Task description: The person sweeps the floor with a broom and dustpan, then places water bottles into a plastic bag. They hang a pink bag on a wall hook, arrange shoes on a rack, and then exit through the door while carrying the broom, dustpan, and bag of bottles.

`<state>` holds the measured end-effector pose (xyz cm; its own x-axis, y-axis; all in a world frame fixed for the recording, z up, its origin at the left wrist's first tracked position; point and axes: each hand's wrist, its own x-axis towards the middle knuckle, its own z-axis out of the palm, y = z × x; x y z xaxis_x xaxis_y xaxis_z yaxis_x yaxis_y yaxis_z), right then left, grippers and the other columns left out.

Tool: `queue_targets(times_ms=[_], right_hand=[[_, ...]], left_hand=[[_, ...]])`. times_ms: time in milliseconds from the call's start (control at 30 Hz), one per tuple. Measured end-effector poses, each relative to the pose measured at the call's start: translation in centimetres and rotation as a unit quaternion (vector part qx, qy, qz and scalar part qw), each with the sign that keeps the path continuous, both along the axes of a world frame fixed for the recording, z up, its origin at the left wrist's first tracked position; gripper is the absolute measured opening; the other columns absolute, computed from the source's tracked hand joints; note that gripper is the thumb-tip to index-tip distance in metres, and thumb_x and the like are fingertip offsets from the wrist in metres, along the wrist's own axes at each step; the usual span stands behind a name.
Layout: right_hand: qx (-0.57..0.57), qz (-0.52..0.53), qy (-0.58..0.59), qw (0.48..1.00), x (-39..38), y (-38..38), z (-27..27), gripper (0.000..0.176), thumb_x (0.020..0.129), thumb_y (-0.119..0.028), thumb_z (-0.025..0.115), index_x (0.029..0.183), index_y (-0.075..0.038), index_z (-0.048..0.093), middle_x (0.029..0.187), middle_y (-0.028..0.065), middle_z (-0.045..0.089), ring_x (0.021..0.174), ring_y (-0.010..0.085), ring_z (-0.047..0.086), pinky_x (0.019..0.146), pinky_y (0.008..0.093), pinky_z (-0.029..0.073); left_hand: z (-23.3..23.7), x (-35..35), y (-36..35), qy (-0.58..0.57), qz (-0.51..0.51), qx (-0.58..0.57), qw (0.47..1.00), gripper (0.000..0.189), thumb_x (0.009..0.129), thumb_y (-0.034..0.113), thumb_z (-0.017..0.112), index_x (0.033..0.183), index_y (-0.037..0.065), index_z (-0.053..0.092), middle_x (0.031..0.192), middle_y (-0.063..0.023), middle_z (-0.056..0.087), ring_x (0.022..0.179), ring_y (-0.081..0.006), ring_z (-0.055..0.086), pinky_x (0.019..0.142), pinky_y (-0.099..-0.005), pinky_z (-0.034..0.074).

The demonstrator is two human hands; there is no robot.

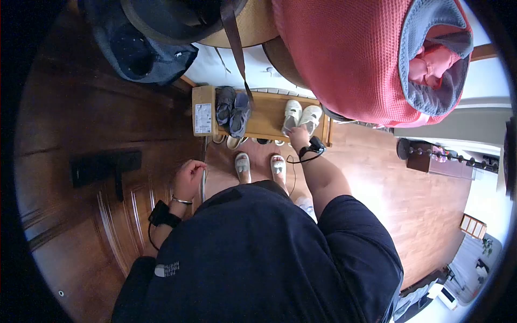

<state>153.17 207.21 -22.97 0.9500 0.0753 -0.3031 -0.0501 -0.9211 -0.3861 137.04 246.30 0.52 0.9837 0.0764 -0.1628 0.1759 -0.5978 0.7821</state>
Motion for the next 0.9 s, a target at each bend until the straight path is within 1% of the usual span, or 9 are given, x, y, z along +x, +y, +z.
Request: queue_targets(times_ms=[167,233,400,500,567,633,733,867,900], right_hand=[[0.034,-0.069,-0.003,0.997,-2.5,4.3,2.5,0.018,0.086,-0.026,0.072,0.089,-0.009,0.076,0.125,0.0191,0.058,0.098,0.0414,0.065,0.085,0.0487,0.055],[0.134,-0.05,-0.147,0.979,-2.7,4.5,4.3,0.014,0.087,-0.021,0.07,0.09,-0.008,0.074,0.137,0.0181,0.052,0.098,0.0418,0.067,0.084,0.0478,0.056],[0.245,-0.114,-0.3,0.915,-3.4,2.5,7.8,0.011,0.085,0.001,0.066,0.095,0.002,0.068,0.125,0.026,0.065,0.106,0.0439,0.066,0.089,0.0447,0.056],[0.158,-0.133,-0.346,0.915,-4.5,-1.2,9.0,0.015,0.086,0.001,0.065,0.1,0.0,0.067,0.127,0.0258,0.063,0.111,0.0431,0.063,0.09,0.0455,0.055],[0.134,-0.166,-0.333,0.918,-4.6,-3.2,9.9,0.013,0.086,0.001,0.065,0.098,-0.002,0.067,0.127,0.0243,0.062,0.111,0.0423,0.063,0.09,0.0455,0.055],[0.08,-0.142,-0.332,0.929,-4.7,-5.7,6.6,0.015,0.086,-0.001,0.066,0.1,-0.004,0.068,0.128,0.0224,0.061,0.109,0.0414,0.064,0.087,0.0455,0.056],[-0.043,-0.123,-0.162,0.978,-4.7,-7.2,1.9,0.014,0.086,-0.016,0.069,0.095,-0.006,0.073,0.134,0.0188,0.056,0.104,0.038,0.066,0.082,0.045,0.058],[-0.061,-0.142,-0.06,0.986,-6.2,-5.0,-0.9,0.016,0.087,-0.018,0.069,0.094,-0.005,0.074,0.136,0.0174,0.054,0.104,0.034,0.067,0.081,0.045,0.058],[-0.049,-0.123,-0.087,0.987,-6.8,-4.4,-1.5,0.015,0.087,-0.018,0.069,0.093,-0.006,0.075,0.137,0.0187,0.053,0.103,0.0347,0.068,0.081,0.0427,0.059]], left_hand=[[-0.3,1.4,0.5,0.009,-0.031,-0.013,0.999,0.011,0.093,0.008,0.06,0.097,0.003,0.069,0.091,-0.0067,0.068,0.079,-0.0159,0.063,0.072,-0.0282,0.049],[0.1,2.1,0.1,0.007,-0.041,-0.02,0.999,0.011,0.093,0.007,0.06,0.097,0.003,0.069,0.091,-0.0067,0.068,0.08,-0.0161,0.064,0.072,-0.0281,0.049],[-0.9,2.4,0.1,0.009,-0.043,-0.039,0.998,0.011,0.093,0.007,0.061,0.097,0.003,0.07,0.091,-0.0066,0.068,0.081,-0.016,0.065,0.071,-0.0278,0.049],[-1.3,2.3,-0.4,0.02,-0.052,-0.045,0.997,0.011,0.093,0.007,0.061,0.097,0.003,0.07,0.091,-0.0066,0.069,0.081,-0.0156,0.065,0.071,-0.0277,0.05],[-1.8,2.2,-0.9,0.033,-0.061,-0.042,0.997,0.011,0.093,0.007,0.061,0.097,0.003,0.07,0.092,-0.0065,0.07,0.081,-0.0153,0.065,0.071,-0.0277,0.05],[-2.7,1.8,-1.1,0.033,-0.062,-0.049,0.996,0.011,0.093,0.007,0.061,0.098,0.003,0.07,0.093,-0.0065,0.07,0.081,-0.0151,0.065,0.072,-0.0276,0.05],[-2.2,1.7,-1.9,0.052,-0.053,-0.063,0.995,0.011,0.093,0.008,0.062,0.098,0.003,0.07,0.093,-0.0068,0.07,0.082,-0.0152,0.065,0.073,-0.0278,0.051],[-1.4,1.3,-2.9,0.066,-0.06,-0.032,0.996,0.011,0.093,0.009,0.062,0.098,0.003,0.07,0.094,-0.0077,0.07,0.083,-0.0161,0.066,0.074,-0.0285,0.052],[-1.5,1.0,-2.9,0.07,-0.062,-0.033,0.995,0.012,0.093,0.009,0.062,0.097,0.003,0.07,0.094,-0.0079,0.07,0.083,-0.0166,0.066,0.074,-0.0288,0.052]])
